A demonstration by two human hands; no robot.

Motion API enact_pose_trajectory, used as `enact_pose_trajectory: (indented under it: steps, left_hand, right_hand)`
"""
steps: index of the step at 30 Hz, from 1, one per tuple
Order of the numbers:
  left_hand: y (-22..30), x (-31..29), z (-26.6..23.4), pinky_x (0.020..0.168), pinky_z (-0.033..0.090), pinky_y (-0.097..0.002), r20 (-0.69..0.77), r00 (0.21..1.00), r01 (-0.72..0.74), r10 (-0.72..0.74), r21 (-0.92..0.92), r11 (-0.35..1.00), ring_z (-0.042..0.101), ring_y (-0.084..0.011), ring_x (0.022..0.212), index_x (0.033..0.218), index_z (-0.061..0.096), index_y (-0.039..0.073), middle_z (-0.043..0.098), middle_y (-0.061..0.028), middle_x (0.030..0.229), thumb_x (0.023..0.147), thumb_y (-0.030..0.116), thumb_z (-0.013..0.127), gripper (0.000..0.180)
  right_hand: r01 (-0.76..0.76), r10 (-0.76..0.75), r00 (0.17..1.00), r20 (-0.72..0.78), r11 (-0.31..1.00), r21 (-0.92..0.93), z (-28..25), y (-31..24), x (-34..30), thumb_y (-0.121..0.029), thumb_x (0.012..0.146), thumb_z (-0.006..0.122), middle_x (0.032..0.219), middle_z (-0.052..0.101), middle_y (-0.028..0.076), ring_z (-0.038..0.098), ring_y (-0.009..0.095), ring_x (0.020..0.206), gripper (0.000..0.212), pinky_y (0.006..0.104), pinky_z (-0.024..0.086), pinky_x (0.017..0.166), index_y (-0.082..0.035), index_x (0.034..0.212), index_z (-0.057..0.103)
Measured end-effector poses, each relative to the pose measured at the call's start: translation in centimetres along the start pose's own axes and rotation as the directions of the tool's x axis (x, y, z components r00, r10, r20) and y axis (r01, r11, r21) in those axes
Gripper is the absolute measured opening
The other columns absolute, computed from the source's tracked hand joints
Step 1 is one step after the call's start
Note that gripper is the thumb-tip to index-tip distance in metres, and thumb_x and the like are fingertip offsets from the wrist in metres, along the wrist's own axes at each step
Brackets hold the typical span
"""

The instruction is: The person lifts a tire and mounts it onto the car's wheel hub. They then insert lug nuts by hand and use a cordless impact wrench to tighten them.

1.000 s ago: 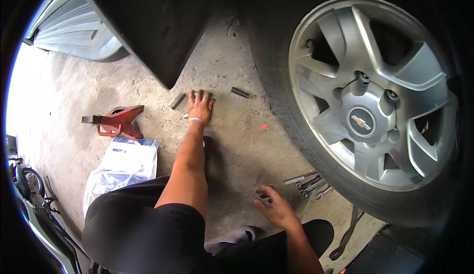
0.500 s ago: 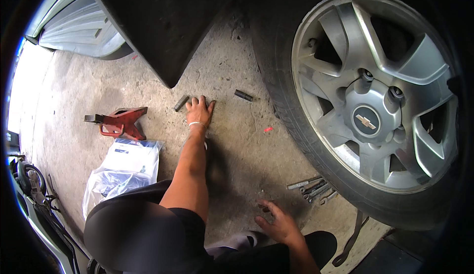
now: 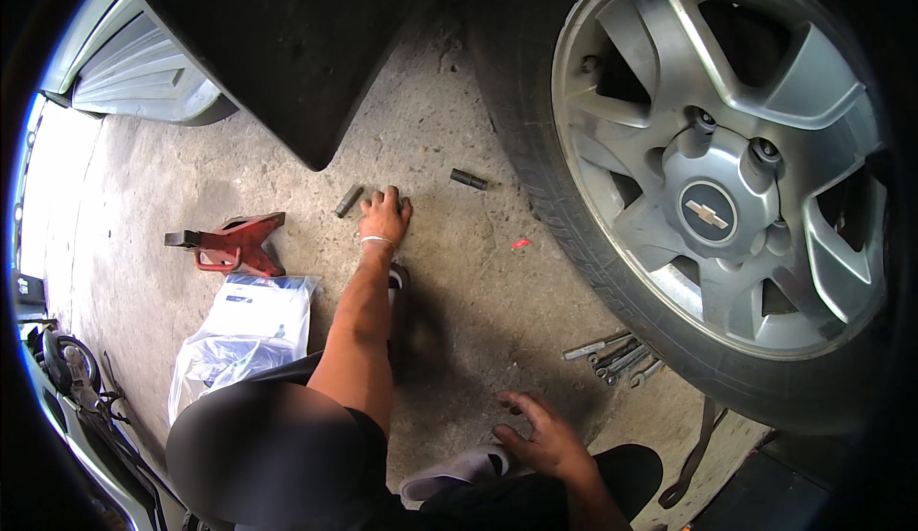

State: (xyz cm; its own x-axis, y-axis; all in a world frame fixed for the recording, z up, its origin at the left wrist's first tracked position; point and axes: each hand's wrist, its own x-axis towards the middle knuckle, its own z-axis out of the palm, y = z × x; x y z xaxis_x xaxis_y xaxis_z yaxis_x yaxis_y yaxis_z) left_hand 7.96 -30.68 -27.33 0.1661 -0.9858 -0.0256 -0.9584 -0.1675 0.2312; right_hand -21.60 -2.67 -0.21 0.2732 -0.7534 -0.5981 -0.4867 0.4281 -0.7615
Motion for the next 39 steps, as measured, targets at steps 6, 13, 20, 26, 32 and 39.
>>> enact_pose_trajectory:
  steps: [6, 13, 20, 26, 32, 39]
  left_hand:
    - [-2.1, 3.8, -2.5, 0.087, 0.056, -0.0494, 0.148, 0.989, 0.052, 0.012, -0.418, 0.907, 0.067, -0.0446, 0.104, 0.118, 0.063, 0.006, 0.072, -0.0249, 0.107, 0.085, 0.038, 0.071, 0.046]
    - [-7.7, -0.8, -4.4, 0.095, 0.052, -0.0493, 0.266, 0.955, -0.066, 0.128, -0.231, 0.971, 0.062, -0.044, 0.114, 0.116, 0.062, 0.003, 0.062, -0.0237, 0.123, 0.084, 0.033, 0.073, 0.045]
    - [-9.3, -3.3, -2.5, 0.095, 0.05, -0.0515, 0.163, 0.976, -0.117, 0.144, -0.166, 0.979, 0.058, -0.0446, 0.114, 0.115, 0.058, 0.005, 0.058, -0.0222, 0.123, 0.082, 0.019, 0.071, 0.038]
    - [-7.3, -0.6, -0.6, 0.087, 0.053, -0.0496, 0.033, 0.993, -0.092, 0.114, -0.393, 0.915, 0.066, -0.0423, 0.1, 0.113, 0.06, 0.004, 0.065, -0.0229, 0.105, 0.082, 0.022, 0.077, 0.04]
    - [1.3, 0.5, -5.3, 0.057, 0.054, -0.035, 0.706, 0.69, 0.517, 0.16, -0.636, 0.573, 0.066, -0.0193, 0.073, 0.122, 0.062, 0.012, 0.066, -0.0043, 0.09, 0.091, 0.032, 0.074, 0.039]
    - [16.2, -10.2, -15.5, 0.042, 0.045, -0.0222, 0.805, 0.309, 0.756, 0.507, -0.532, 0.383, 0.063, -0.0106, 0.064, 0.116, 0.059, 0.016, 0.068, -0.0008, 0.093, 0.1, 0.044, 0.066, 0.033]
  right_hand:
    - [-0.027, 0.027, 0.999, 0.022, 1.0, -0.015, 0.1, -0.2, 0.1, -0.037, 0.094, 0.071, 0.135, 0.06, 0.019, 0.058, 0.038, 0.127, 0.055, 0.0433, 0.047, 0.107, -0.012, 0.141, 0.058]
    - [0.112, -0.11, 0.994, 0.026, 0.988, -0.103, -0.1, -1.1, -0.1, -0.041, 0.095, 0.068, 0.137, 0.058, 0.02, 0.056, 0.039, 0.128, 0.057, 0.0452, 0.046, 0.109, -0.013, 0.144, 0.055]
    - [0.01, 0.005, 0.996, 0.086, 0.985, -0.173, -0.4, -1.3, -0.4, -0.045, 0.098, 0.062, 0.142, 0.054, 0.02, 0.053, 0.039, 0.132, 0.06, 0.0469, 0.046, 0.109, -0.015, 0.149, 0.048]
    - [0.1, -0.097, 0.991, -0.096, 0.995, 0.02, -0.2, -1.1, 0.2, -0.037, 0.097, 0.067, 0.135, 0.061, 0.019, 0.062, 0.033, 0.12, 0.054, 0.0428, 0.05, 0.102, -0.008, 0.142, 0.055]
    - [0.181, -0.137, 0.98, -0.148, 0.918, 0.353, -0.4, -0.2, 3.6, -0.037, 0.097, 0.069, 0.124, 0.067, 0.012, 0.065, 0.022, 0.108, 0.051, 0.0366, 0.053, 0.094, -0.006, 0.136, 0.06]
    - [0.39, -0.035, 0.844, -0.536, 0.725, 0.568, -1.9, 1.1, 6.8, -0.026, 0.096, 0.072, 0.109, 0.062, 0.005, 0.06, 0.013, 0.094, 0.051, 0.0307, 0.052, 0.082, -0.008, 0.141, 0.055]
